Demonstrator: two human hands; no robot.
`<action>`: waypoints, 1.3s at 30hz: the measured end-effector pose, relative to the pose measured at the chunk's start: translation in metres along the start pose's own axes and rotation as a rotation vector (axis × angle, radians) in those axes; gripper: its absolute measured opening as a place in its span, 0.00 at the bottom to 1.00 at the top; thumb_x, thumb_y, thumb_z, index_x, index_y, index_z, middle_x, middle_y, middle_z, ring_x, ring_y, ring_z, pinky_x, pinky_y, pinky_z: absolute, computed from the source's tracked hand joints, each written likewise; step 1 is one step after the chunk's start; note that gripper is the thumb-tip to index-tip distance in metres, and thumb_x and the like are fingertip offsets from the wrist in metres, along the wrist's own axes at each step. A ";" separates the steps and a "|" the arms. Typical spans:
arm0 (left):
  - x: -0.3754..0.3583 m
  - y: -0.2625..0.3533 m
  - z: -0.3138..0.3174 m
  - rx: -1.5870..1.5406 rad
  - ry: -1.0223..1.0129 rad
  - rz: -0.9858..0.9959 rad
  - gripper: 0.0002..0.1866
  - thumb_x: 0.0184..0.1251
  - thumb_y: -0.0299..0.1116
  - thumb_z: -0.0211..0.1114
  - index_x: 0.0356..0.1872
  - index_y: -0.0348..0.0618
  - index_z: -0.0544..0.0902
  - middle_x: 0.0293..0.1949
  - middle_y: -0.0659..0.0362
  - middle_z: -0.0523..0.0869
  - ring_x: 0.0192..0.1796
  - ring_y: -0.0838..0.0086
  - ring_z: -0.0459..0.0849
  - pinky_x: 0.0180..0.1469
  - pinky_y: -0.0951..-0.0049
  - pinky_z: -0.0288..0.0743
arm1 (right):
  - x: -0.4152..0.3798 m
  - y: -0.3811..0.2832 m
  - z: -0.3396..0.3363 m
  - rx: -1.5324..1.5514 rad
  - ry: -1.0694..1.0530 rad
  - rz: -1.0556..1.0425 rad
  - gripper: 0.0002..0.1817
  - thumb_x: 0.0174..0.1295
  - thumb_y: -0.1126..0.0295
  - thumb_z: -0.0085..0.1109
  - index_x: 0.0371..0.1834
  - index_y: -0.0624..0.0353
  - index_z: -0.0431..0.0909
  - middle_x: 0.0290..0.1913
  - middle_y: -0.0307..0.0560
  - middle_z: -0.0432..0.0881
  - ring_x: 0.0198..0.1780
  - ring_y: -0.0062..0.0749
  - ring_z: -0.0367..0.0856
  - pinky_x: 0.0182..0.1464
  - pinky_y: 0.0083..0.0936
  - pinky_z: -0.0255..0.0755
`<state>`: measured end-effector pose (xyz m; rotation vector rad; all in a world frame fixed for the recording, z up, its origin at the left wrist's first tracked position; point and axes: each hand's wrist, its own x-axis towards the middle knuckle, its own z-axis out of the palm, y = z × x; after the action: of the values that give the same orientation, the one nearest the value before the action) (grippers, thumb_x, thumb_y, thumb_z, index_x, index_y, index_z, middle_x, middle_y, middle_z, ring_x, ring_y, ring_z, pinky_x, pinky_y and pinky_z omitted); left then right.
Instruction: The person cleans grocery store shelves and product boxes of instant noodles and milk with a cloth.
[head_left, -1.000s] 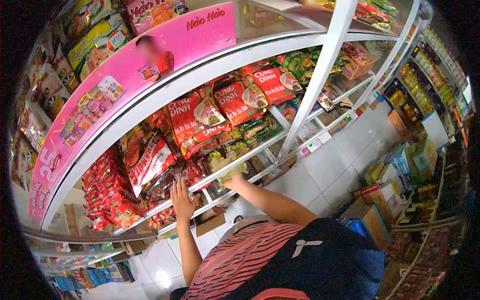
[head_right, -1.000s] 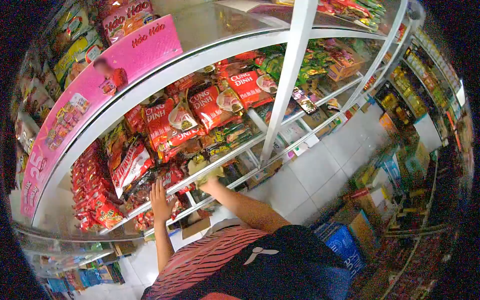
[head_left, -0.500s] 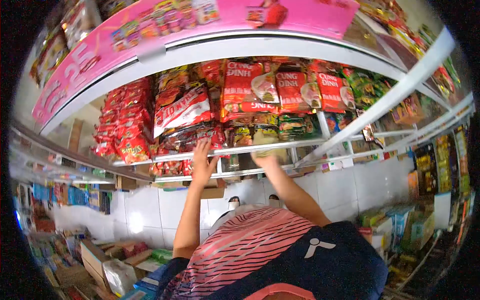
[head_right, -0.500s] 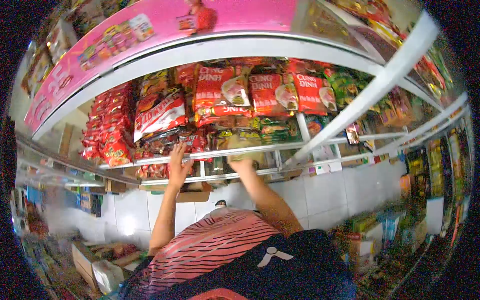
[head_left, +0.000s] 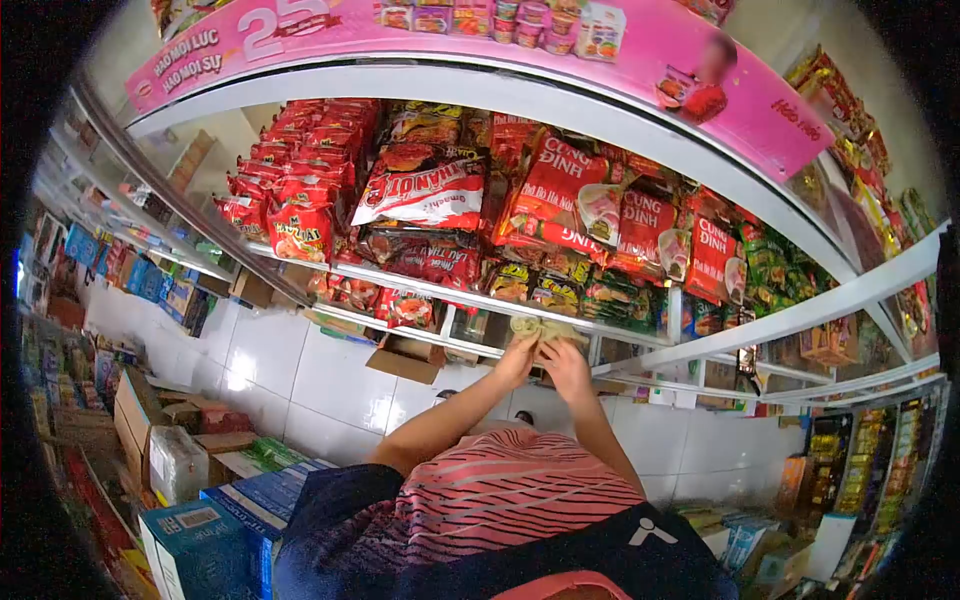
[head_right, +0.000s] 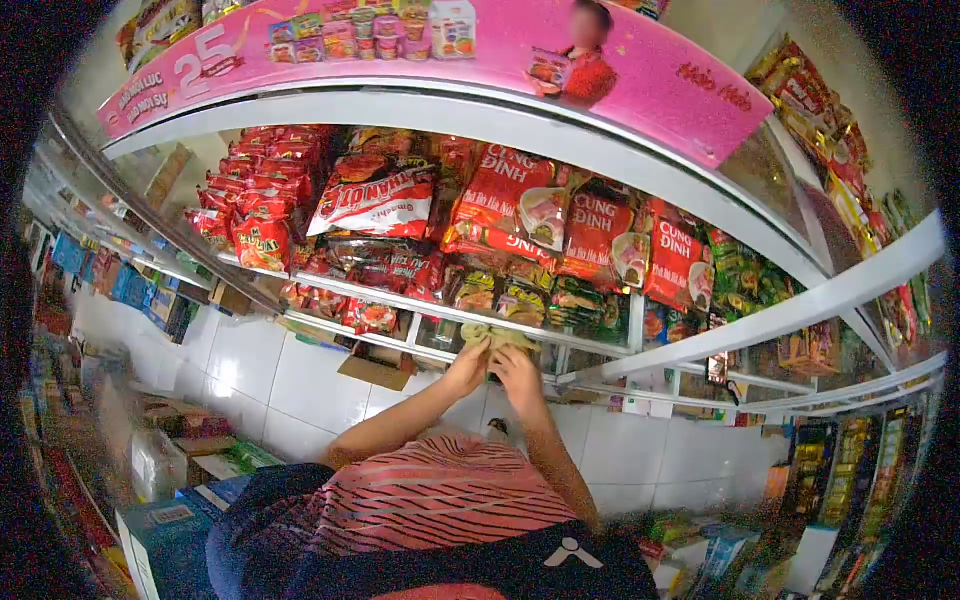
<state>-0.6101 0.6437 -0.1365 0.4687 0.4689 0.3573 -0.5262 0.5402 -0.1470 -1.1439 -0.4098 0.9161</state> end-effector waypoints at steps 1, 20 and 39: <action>0.003 0.004 -0.001 -0.002 0.003 0.010 0.15 0.63 0.36 0.53 0.48 0.41 0.71 0.46 0.57 0.78 0.49 0.69 0.75 0.53 0.71 0.66 | -0.019 -0.018 -0.006 -0.628 -0.123 -0.251 0.15 0.61 0.65 0.46 0.46 0.64 0.68 0.43 0.48 0.76 0.46 0.36 0.75 0.49 0.30 0.71; -0.015 0.125 -0.059 -0.687 0.042 0.315 0.18 0.40 0.29 0.53 0.38 0.42 0.76 0.41 0.55 0.79 0.48 0.62 0.75 0.57 0.59 0.63 | 0.036 -0.223 -0.230 -1.975 0.909 -0.096 0.18 0.57 0.59 0.49 0.36 0.64 0.78 0.37 0.59 0.79 0.43 0.47 0.75 0.48 0.39 0.65; 0.008 0.177 -0.115 -0.631 0.498 0.341 0.25 0.61 0.51 0.42 0.51 0.47 0.72 0.54 0.54 0.72 0.56 0.59 0.68 0.61 0.53 0.59 | -0.030 -0.116 -0.227 -1.575 0.876 -0.335 0.26 0.55 0.60 0.49 0.53 0.66 0.68 0.55 0.62 0.69 0.60 0.56 0.59 0.65 0.46 0.43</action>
<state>-0.7003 0.8344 -0.1406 -0.1722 0.7226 0.9271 -0.3376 0.3669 -0.1265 -2.6018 -0.5442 -0.4856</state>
